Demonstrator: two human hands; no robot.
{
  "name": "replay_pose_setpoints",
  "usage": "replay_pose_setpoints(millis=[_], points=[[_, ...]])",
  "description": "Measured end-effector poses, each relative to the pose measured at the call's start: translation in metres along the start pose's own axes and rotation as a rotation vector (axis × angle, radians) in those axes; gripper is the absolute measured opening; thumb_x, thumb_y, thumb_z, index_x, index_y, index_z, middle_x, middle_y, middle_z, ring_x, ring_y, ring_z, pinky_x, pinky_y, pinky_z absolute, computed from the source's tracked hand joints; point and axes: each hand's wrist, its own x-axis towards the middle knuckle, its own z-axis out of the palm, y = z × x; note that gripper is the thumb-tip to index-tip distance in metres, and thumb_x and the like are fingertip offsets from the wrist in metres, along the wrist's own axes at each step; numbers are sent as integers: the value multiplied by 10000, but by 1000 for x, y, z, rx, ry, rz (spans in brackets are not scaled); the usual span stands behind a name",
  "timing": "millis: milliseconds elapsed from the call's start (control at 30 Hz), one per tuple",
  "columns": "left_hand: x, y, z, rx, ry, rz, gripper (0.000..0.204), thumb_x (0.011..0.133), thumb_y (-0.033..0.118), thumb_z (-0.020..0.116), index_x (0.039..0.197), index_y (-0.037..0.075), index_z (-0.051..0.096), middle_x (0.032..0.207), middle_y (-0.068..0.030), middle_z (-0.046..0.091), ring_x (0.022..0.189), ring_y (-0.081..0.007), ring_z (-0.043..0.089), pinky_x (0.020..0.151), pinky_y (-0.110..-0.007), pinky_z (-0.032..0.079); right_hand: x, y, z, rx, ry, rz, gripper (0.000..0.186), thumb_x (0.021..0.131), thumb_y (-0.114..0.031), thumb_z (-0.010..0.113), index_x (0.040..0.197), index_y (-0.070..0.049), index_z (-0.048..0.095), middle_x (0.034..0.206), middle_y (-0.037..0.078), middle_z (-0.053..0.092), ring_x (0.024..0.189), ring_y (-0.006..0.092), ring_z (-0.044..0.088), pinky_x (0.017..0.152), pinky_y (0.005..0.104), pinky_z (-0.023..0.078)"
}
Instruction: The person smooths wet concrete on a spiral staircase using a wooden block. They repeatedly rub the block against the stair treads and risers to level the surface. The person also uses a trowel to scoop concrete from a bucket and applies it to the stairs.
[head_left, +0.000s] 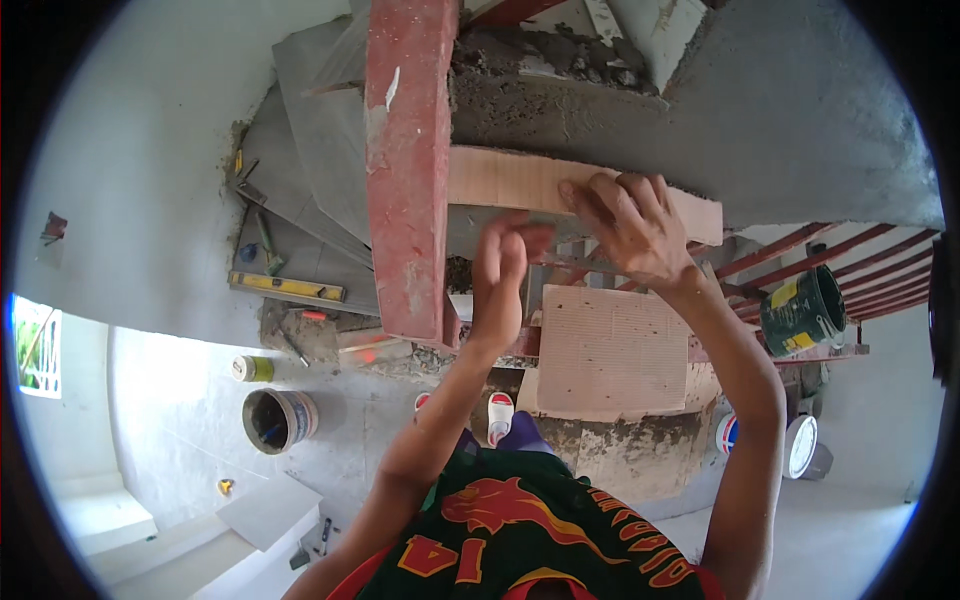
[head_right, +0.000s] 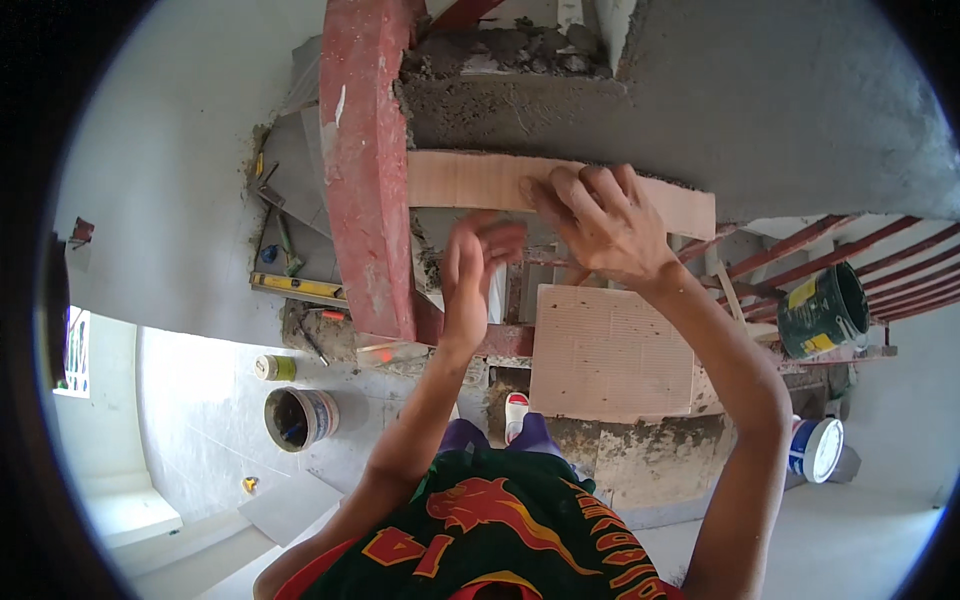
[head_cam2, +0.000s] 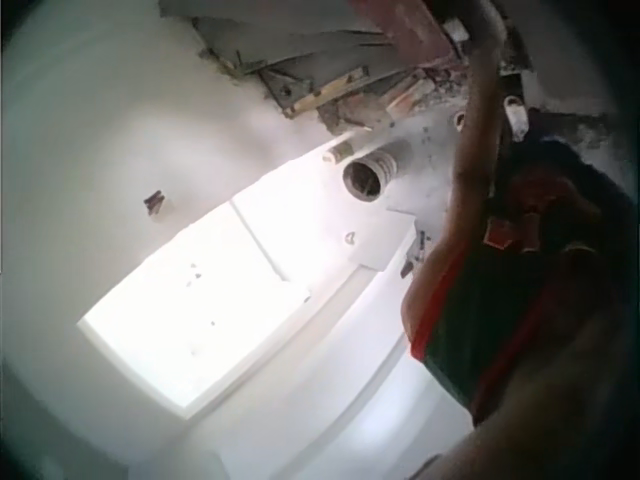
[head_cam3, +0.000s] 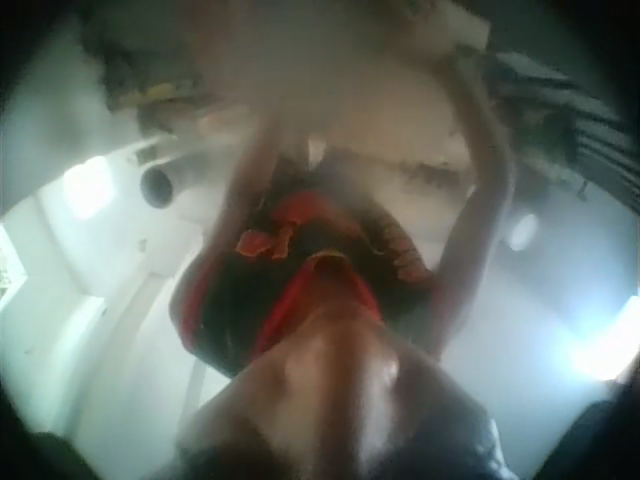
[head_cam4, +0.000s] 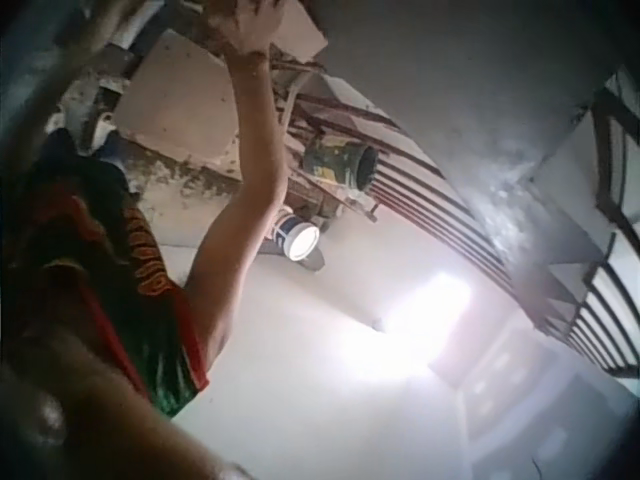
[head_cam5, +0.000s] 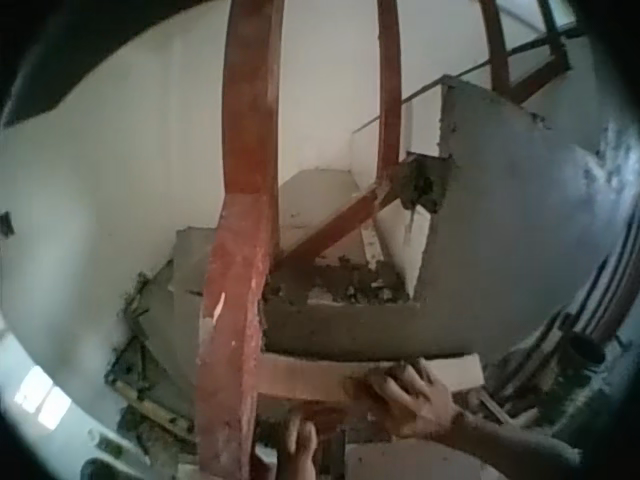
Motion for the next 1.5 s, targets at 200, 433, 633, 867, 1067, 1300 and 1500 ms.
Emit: replay_pose_setpoints(millis=[200, 433, 633, 867, 1067, 1300, 1500], points=[[-52, 16, -23, 287, -210, 27, 317, 931, 160, 629, 1176, -13, 527, 1080, -107, 641, 993, -150, 597, 865, -292, 470, -6, -18, 19, 108, -49, 81, 563, 705, -154, 598, 1252, -23, 607, 1053, 76, 506, 901, 241, 498, 836, 426, 470], [4, -21, -14, 47, 275, -133, 314, 969, 320, 564, 1064, 20, 555, 908, -88, 632, 779, -146, 613, 700, -275, 488, -18, -20, 31, 120, -71, -3, 561, 676, -166, 624, 1217, -22, 633, 1003, 58, 487, 941, 227, 512, 837, 417, 453], [39, -7, 2, -121, 459, 117, 247, 975, 307, 528, 999, 67, 579, 799, -40, 589, 639, -128, 527, 603, -271, 421, 22, -16, -7, 2, 13, -23, 459, 655, -126, 621, 1103, -44, 678, 1048, 55, 569, 903, 212, 542, 777, 383, 486], [50, -18, -5, -119, 547, 123, 261, 960, 318, 546, 966, 59, 576, 768, -31, 577, 621, -116, 499, 588, -259, 398, 25, -13, 9, -52, 58, -70, 476, 613, -139, 621, 1072, -38, 696, 1033, 42, 574, 891, 204, 556, 745, 365, 481], [34, -45, -12, -46, 562, -48, 284, 953, 329, 549, 903, 49, 563, 644, -14, 543, 521, -111, 468, 520, -252, 375, -27, -25, 41, 46, -21, -87, 468, 626, -108, 639, 1082, -18, 693, 999, 39, 578, 881, 195, 569, 737, 364, 476], [36, -25, 0, -225, 728, 149, 248, 973, 278, 503, 896, 48, 552, 640, -32, 546, 518, -106, 463, 507, -256, 357, 27, -24, 7, -19, 2, -108, 415, 637, -132, 631, 1039, -54, 697, 984, 18, 565, 881, 187, 542, 746, 345, 473], [45, -47, -23, -131, 689, 111, 317, 981, 327, 507, 823, 55, 547, 605, -36, 529, 510, -101, 466, 490, -260, 350, 20, -27, 29, -36, 4, -136, 337, 666, -163, 636, 979, -65, 713, 954, -19, 545, 902, 162, 525, 747, 321, 457]])
